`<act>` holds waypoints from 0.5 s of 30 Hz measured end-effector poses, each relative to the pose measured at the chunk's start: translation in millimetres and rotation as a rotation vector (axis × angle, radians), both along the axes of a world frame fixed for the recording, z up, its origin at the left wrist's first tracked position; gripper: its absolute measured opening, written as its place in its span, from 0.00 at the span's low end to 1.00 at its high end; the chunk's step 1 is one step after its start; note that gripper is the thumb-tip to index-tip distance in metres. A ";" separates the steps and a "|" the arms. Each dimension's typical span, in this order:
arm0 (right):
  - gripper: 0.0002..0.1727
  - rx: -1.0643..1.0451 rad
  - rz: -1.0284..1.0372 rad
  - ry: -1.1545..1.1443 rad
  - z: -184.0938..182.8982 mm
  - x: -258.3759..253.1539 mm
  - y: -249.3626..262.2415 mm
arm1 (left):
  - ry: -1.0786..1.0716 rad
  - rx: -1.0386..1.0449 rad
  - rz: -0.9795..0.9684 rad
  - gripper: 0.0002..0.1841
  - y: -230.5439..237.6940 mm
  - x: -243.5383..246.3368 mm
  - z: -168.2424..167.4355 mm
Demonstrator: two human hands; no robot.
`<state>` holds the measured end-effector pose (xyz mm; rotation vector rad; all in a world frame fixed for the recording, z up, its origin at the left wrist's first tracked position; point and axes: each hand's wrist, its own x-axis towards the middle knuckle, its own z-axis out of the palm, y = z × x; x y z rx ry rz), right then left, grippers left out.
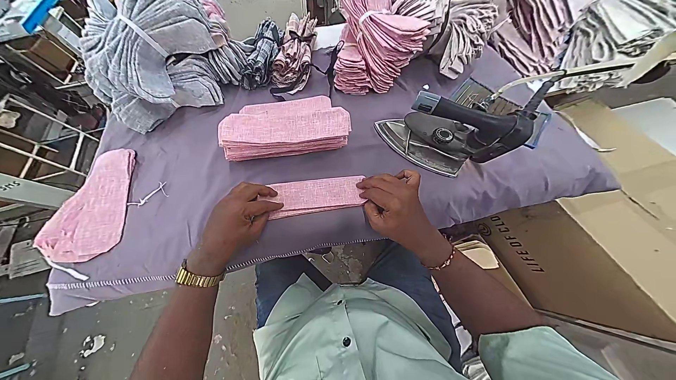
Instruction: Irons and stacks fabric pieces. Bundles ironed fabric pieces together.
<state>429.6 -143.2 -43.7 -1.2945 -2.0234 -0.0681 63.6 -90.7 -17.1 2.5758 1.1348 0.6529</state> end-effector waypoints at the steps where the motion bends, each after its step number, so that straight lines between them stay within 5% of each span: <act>1: 0.14 -0.001 -0.011 -0.055 2.7 -0.4 -1.9 | 0.017 0.025 -0.003 0.14 -0.4 0.3 0.2; 6: 0.19 -0.076 0.016 -0.213 16.5 7.6 -16.6 | 0.112 0.141 -0.090 0.15 -2.8 -2.2 4.0; 12: 0.22 0.116 -0.080 -0.008 -24.7 12.6 -17.4 | 0.054 0.152 -0.087 0.19 -5.9 -8.4 -9.5; 15: 0.19 0.085 -0.117 0.014 -12.3 -0.5 -3.7 | 0.077 0.153 -0.094 0.20 -4.5 -4.2 -5.2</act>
